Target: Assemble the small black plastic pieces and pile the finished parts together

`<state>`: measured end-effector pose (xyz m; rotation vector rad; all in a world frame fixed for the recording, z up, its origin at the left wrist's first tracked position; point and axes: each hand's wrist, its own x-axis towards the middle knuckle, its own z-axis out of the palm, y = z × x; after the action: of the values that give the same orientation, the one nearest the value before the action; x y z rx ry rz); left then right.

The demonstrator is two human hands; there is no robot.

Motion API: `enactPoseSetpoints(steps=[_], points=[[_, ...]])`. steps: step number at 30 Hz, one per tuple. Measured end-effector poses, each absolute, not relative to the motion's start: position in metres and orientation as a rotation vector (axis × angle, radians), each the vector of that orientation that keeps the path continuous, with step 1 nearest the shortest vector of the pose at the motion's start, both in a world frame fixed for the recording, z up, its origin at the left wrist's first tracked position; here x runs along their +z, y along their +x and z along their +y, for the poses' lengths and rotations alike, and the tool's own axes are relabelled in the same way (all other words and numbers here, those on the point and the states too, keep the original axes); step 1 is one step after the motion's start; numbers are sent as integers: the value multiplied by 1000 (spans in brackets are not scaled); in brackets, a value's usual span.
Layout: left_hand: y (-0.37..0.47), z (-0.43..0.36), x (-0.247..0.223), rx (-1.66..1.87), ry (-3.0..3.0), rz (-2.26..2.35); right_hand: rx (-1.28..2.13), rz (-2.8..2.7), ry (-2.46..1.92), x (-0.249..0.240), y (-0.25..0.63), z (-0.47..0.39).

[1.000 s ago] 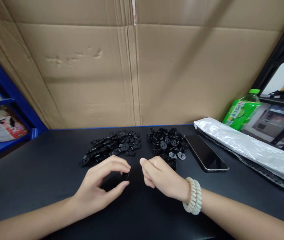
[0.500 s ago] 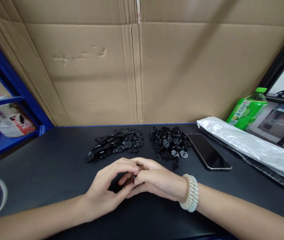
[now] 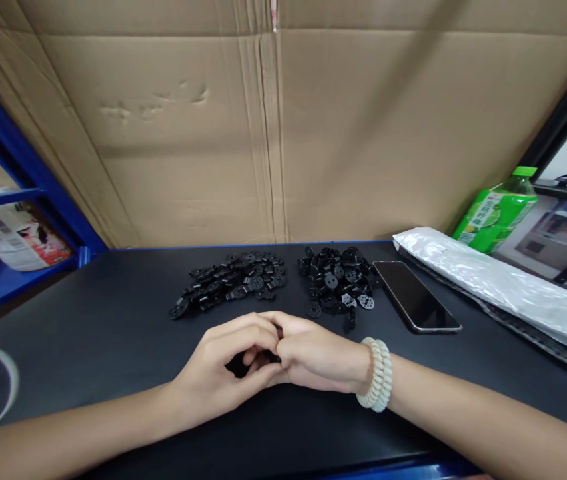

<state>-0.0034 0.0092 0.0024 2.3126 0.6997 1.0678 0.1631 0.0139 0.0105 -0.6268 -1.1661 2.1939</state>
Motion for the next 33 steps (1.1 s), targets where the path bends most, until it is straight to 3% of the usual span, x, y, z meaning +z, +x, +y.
enactPoseSetpoints(steps=[33], points=[[-4, 8, 0, 963, 2124, 693, 2212, -1174, -571, 3, 156, 11]])
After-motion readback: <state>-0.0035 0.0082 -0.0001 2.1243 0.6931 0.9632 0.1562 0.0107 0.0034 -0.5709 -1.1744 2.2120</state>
